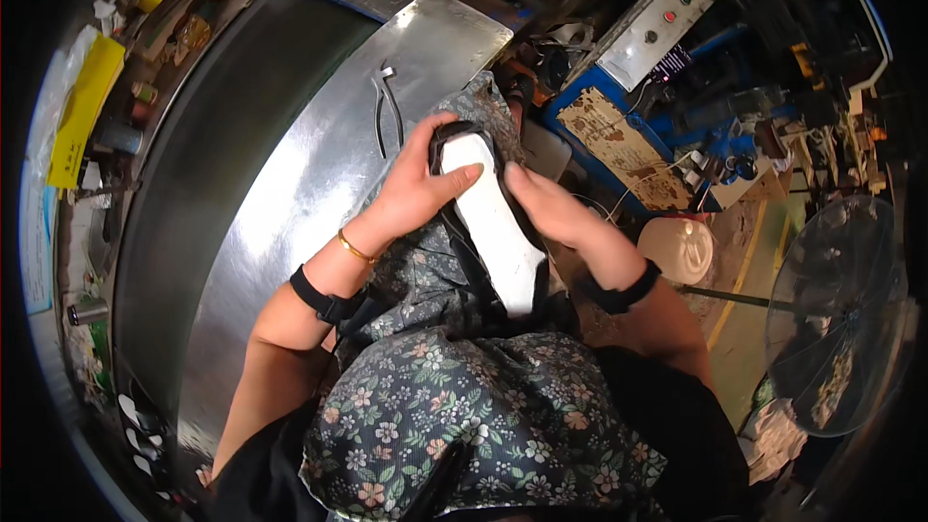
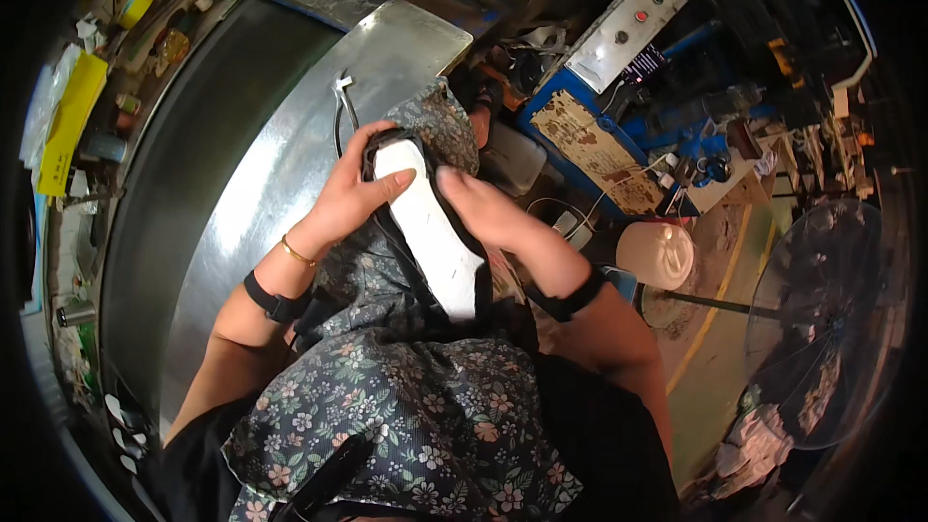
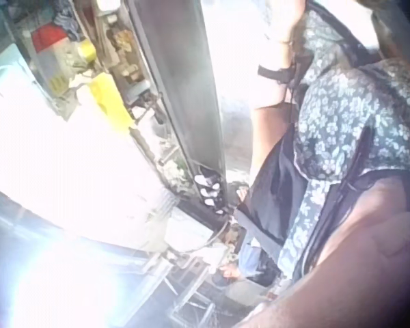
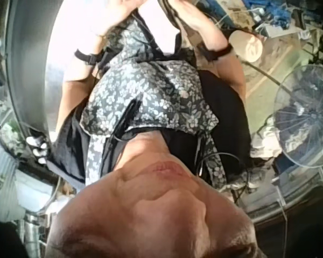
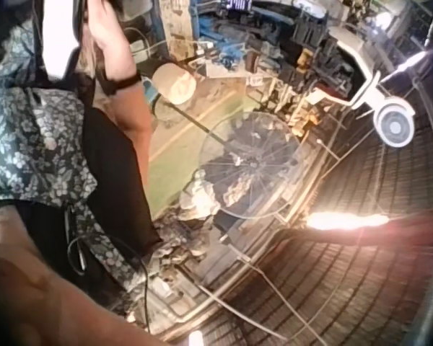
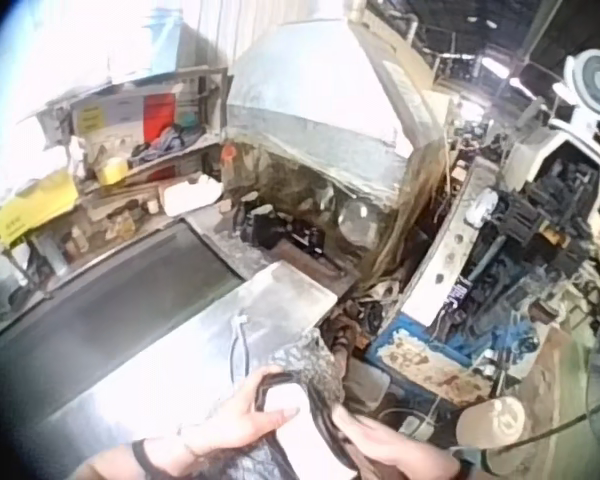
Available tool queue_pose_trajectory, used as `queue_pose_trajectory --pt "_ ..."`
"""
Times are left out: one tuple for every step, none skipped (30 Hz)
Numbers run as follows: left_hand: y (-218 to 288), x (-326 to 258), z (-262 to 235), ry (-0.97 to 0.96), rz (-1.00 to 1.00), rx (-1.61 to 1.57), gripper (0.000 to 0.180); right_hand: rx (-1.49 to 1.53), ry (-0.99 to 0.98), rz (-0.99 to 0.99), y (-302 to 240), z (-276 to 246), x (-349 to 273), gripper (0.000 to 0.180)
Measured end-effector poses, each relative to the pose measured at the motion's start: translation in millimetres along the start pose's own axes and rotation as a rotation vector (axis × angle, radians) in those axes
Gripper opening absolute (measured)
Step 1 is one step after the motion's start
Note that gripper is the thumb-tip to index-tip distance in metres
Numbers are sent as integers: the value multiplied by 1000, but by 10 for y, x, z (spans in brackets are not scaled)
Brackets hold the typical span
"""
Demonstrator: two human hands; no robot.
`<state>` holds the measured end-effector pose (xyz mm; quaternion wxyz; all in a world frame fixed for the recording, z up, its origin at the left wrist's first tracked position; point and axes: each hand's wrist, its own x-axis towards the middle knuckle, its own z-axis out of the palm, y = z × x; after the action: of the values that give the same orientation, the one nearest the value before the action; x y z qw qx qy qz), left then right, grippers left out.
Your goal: Inspecting and preparing shoe components on a production line conveyor belt.
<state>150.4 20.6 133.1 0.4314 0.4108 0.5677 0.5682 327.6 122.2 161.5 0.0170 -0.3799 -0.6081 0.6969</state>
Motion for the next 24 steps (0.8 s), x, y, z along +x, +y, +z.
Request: queue_pose_trajectory --pt "3 -25 8 -5 23 25 61 176 -33 161 45 -67 -148 62" --pt "18 -34 4 -18 33 -40 61 79 -76 100 118 -124 -237 59" --pt "28 -36 7 -26 4 -28 60 -256 36 -147 265 5 -360 59" --pt "44 -39 5 -9 28 -34 60 -614 184 -268 394 99 -439 59" --pt "72 -26 -14 -1 -35 -41 60 -598 100 -218 463 82 -465 62" --pt "93 -28 -13 -37 -67 -48 60 -462 68 -108 528 108 -458 62" --pt "116 21 -43 -46 -133 -175 67 -221 74 -242 558 132 -392 61" --pt "136 28 -97 -93 -115 -356 64 -6 46 -367 565 150 -294 60" --pt "125 9 -51 -78 -98 -738 59 303 -13 -285 550 178 -205 60" --pt "129 17 -97 41 -91 -1101 56 296 -29 -360 519 196 -130 60" --pt "89 -77 16 178 -75 -619 55 265 -24 -378 485 272 -60 60" --pt "76 -125 22 205 8 -584 55 280 26 -380 454 377 -9 59" --pt "60 -208 59 376 -63 -106 47 378 -28 -382 436 468 -19 62" --pt "63 -259 57 517 -230 367 46 396 -9 -349 410 545 -17 62" --pt "71 -285 50 544 -152 381 46 175 70 -388 386 613 -4 65" --pt "92 -305 27 509 -152 839 41 -51 144 -448 378 670 -15 68" --pt "124 -313 -10 490 -95 1312 39 -110 168 -515 375 718 -7 72" --pt "158 -302 -51 468 -192 1274 39 -121 132 -448 382 756 -8 72" --pt "199 -291 -119 471 22 1307 35 -49 138 -434 393 788 -3 71" --pt "230 -292 -164 493 281 1332 33 27 129 -502 405 814 13 71" --pt "240 -355 -200 245 -99 1184 34 66 97 -504 427 831 15 71" --pt "211 -434 -174 213 -156 1178 34 -65 157 -542 463 848 6 69" --pt "160 -542 -138 238 44 953 41 -61 155 -607 499 867 9 68" --pt "85 -654 -78 252 199 728 54 -43 167 -604 545 880 -11 67"
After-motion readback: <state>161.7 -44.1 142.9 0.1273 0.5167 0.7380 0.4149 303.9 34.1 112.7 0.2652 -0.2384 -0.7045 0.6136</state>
